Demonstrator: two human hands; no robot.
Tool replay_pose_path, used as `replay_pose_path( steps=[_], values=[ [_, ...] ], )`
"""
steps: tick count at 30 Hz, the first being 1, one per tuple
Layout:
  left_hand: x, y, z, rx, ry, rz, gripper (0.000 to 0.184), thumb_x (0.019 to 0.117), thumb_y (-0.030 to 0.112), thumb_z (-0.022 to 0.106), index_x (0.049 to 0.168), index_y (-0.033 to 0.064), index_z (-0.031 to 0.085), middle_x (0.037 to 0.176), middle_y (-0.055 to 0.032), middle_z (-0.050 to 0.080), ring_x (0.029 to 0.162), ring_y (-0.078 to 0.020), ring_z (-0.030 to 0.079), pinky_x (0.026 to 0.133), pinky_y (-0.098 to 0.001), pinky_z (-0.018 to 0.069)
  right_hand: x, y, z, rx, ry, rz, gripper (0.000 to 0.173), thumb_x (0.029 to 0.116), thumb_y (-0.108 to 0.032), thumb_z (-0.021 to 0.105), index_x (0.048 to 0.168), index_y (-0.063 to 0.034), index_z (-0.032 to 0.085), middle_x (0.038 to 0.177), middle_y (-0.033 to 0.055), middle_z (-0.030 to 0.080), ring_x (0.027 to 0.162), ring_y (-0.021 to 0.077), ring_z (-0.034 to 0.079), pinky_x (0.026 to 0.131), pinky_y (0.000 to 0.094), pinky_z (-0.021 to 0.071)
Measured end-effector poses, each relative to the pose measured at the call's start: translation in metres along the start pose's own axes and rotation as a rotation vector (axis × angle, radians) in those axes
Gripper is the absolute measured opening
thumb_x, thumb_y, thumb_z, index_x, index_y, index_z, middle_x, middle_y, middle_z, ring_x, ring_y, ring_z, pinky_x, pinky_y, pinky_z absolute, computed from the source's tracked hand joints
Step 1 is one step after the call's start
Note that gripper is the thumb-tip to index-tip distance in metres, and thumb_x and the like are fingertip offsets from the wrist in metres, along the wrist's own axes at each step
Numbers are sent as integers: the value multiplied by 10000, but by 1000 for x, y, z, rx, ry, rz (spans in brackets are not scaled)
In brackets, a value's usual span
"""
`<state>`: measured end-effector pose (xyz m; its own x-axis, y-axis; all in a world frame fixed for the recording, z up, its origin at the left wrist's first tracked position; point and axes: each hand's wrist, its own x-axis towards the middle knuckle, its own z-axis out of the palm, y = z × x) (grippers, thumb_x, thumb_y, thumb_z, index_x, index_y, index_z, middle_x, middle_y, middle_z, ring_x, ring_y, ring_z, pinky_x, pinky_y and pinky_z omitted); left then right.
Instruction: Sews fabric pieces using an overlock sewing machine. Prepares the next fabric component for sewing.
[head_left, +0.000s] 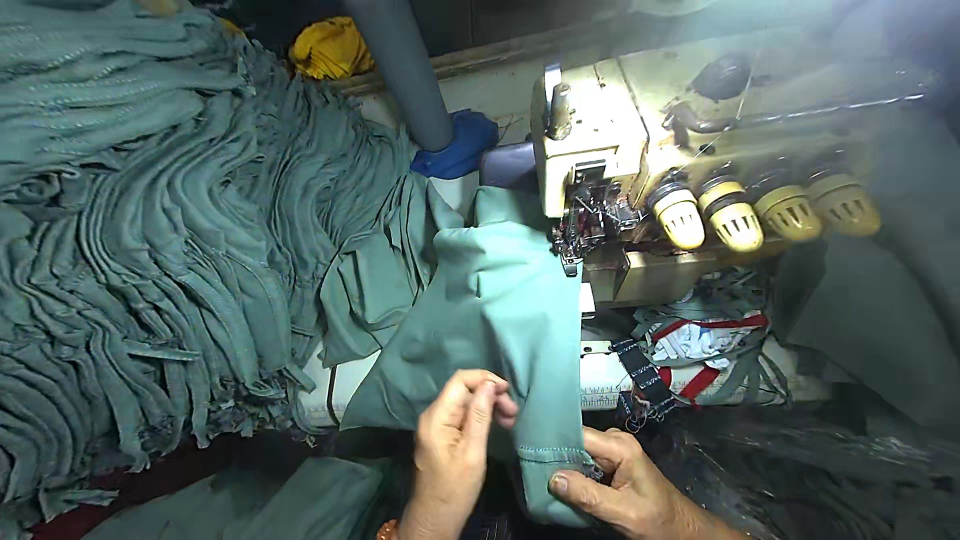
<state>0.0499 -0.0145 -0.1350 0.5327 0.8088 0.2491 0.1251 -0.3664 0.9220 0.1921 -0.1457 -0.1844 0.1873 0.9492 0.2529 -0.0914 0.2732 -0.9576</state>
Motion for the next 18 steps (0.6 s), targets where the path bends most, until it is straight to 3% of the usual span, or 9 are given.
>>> replay_pose_path(
  steps=[2,3,5,7,8,11,14,16,18],
  values=[
    [10,7,-9,-11,-9,8,113,1013,128,568,988,76,665,764,91,661,617,52,601,543,-117,521,1,2,-1,22,-4,12,165,959,-117,666,965,48,675,808,33,708,770,-65,640,713,111,513],
    [10,9,-14,79,-53,76,133,969,190,646,1013,71,686,804,77,673,671,63,602,588,-100,511,1,1,-2,25,-11,9,165,962,-119,665,959,46,669,801,32,700,764,-65,631,707,108,504],
    [-1,11,-16,297,-154,204,250,920,233,725,1043,19,762,925,-44,750,835,-27,687,755,-162,568,1,0,-2,8,-26,-15,183,972,-133,662,962,49,666,790,48,696,752,-54,634,699,107,505],
    [-16,5,-7,429,-180,265,219,965,180,669,1039,10,783,1037,-110,782,1016,-104,735,918,-238,575,3,-1,-1,-29,-33,-39,212,971,-148,660,928,59,654,727,70,659,687,-36,608,645,109,475],
    [-19,2,-2,404,-132,249,196,978,142,646,1002,4,783,1020,-101,785,1016,-82,730,929,-216,562,4,-1,-1,-34,-44,-43,214,970,-146,659,921,62,651,715,76,653,675,-33,602,635,108,468],
    [-6,2,6,117,58,7,157,978,28,561,909,-6,698,817,42,703,779,70,640,734,-100,533,5,0,-1,23,-62,-21,181,965,-114,656,936,65,662,744,68,678,709,-50,615,667,100,475],
    [13,14,-10,9,109,-30,78,963,74,624,943,96,696,799,132,688,716,66,632,670,-124,549,1,3,-3,68,-38,34,158,951,-97,665,945,61,674,777,42,699,744,-72,624,692,98,490],
    [19,30,-21,146,4,91,103,889,141,741,934,51,719,831,77,702,746,81,620,686,-91,534,-1,2,-7,72,-42,38,145,952,-83,667,957,62,670,788,39,701,758,-76,625,704,95,490],
    [16,43,-21,265,-151,186,120,893,128,745,910,10,725,837,-36,718,801,30,646,741,-99,523,-3,-2,-10,69,-44,54,131,940,-62,673,952,69,673,789,42,706,764,-73,631,710,97,491]
  ],
)
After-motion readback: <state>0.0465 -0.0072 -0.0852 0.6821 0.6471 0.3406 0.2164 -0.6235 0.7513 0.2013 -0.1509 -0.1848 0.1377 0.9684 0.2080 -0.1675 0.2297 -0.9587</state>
